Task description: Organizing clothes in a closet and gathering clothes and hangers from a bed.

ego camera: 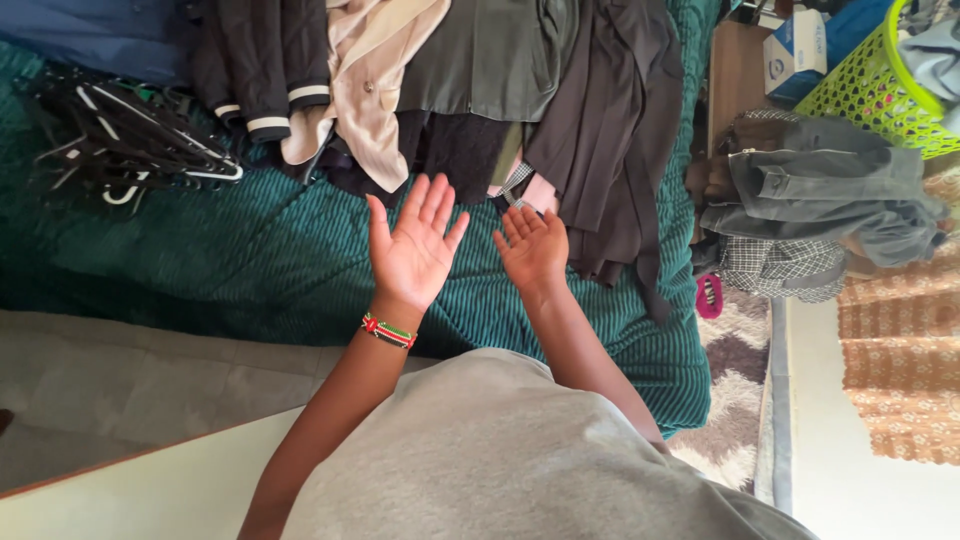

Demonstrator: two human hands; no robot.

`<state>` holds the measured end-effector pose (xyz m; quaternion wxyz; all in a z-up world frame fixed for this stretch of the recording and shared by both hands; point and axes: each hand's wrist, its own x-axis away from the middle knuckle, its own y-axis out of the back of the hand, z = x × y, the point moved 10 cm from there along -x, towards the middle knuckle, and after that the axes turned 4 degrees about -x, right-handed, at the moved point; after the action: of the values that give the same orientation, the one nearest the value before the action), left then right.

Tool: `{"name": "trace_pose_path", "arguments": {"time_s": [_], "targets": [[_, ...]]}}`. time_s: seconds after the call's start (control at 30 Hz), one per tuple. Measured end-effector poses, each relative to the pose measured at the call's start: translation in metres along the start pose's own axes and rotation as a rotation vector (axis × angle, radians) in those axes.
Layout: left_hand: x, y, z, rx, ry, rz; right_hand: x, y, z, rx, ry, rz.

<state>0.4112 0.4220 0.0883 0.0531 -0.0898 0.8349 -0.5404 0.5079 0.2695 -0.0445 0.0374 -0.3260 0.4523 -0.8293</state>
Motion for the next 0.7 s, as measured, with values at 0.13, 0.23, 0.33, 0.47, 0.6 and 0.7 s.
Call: {"name": "trace_pose_path", "arguments": {"time_s": [0.13,0.23,0.33,0.47,0.6,0.7], "targets": [[-0.022,-0.016,0.000,-0.091,0.027,0.076,0.020,-0.028,0.010,0.170,-0.131,0.143],[-0.047,0.006,0.002,-0.533,0.077,0.022,0.058,-0.081,0.020,0.099,-0.224,0.422],[-0.059,0.019,0.012,-0.803,0.243,-0.031,0.071,-0.101,0.048,-0.062,-0.119,0.474],[-0.074,-0.019,0.009,-0.504,0.122,0.148,0.068,-0.095,0.060,0.035,-0.089,0.512],[-0.090,-0.008,0.028,-0.512,0.256,0.158,0.083,-0.115,0.080,-0.207,-0.102,0.704],[-0.078,-0.054,0.026,-0.120,0.259,0.353,0.071,-0.113,0.105,-0.378,0.020,0.660]]}}
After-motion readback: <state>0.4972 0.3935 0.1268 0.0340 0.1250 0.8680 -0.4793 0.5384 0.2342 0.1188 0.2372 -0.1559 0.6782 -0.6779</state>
